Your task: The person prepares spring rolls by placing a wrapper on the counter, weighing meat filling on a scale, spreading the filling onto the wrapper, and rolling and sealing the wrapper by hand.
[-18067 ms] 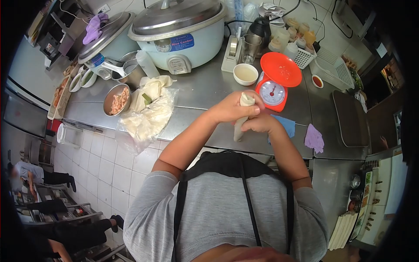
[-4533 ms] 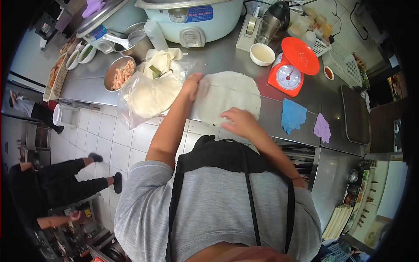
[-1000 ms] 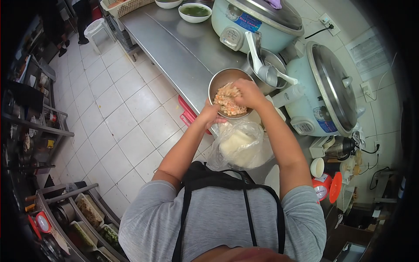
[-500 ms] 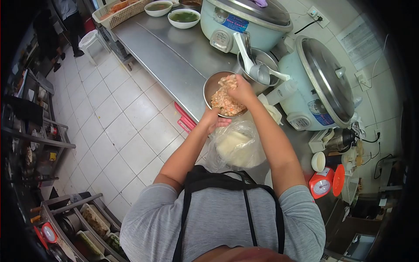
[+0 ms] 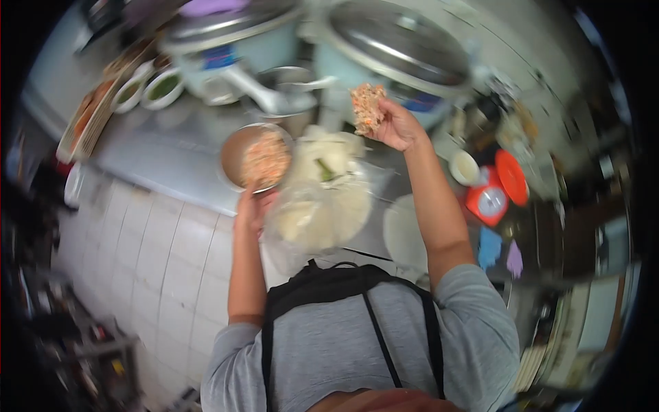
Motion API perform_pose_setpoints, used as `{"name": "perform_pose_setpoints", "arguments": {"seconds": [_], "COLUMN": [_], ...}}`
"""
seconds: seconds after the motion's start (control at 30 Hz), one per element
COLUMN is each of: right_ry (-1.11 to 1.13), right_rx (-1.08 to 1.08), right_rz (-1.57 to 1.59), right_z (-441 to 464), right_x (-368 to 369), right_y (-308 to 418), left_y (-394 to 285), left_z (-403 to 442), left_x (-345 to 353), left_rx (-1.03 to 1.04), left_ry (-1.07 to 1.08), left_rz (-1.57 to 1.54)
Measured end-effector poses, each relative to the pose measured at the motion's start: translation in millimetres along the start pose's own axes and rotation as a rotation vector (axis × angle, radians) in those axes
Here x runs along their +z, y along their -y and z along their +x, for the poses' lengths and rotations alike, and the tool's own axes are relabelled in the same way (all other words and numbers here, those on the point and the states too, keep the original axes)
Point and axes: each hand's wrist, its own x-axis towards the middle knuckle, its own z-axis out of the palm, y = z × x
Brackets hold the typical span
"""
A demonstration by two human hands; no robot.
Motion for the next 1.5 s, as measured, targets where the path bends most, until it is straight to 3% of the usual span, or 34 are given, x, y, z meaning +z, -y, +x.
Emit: {"name": "perform_pose_setpoints", "arguments": {"seconds": [0.07,0.13,0.17,0.27,0.37,0.47,0.5,0.6,0.63,0.97,1.07,1.17,1.37,1.5], "right_ry": [-0.069,-0.288,-0.469,-0.910,-1.043,-1.159,-1.140,-1.073,-1.047,-0.957,-1.019,-1.053,-1.104,-1.103], "right_rx": [-0.183,-0.302,-0.293,-0.270,-0.059,0.081,0.199,-0.203,-0.088,-0.329,-0.375,-0.310,0.259,0.237], "right_rz": [-0.083,-0.210,-0.385,-0.843,-1.457,-1.479,-1.496,-1.880,-1.763,-1.651,-1.586,-1.584,-1.880,-1.864], "right_z": [-55,-116,-148,-227,-280,-298,-302,-308,-309,-336,-344,-353,-348,-340], "right_x": [-34,-69,-85,-145,-214,-229,-223,-273,-270,-257,-262,-262,-245,-260], "right_y": [38,75,93,128,146,144,145,124,126,123,126,128,123,121], "left_y": [0,0,14,11,13,26,33,52,59,108,108,106,107,108], "left_z": [-5,-10,19,-7,-45,-72,-80,-96,-100,-138,-140,-138,-138,-142], "left_x": [1,-13,-55,-57,-22,10,25,54,62,93,98,104,108,106], "left_rx": [0.032,0.042,0.054,0.197,0.398,0.513,0.543,0.595,0.609,0.624,0.623,0.628,0.618,0.603], "left_ry": [0.028,0.019,-0.010,-0.210,-0.394,-0.473,-0.498,-0.535,-0.547,-0.572,-0.551,-0.532,-0.507,-0.513], "left_rz": [-0.061,-0.028,-0.160,-0.159,-0.059,0.010,0.023,0.048,0.058,0.107,0.120,0.133,0.158,0.160]}}
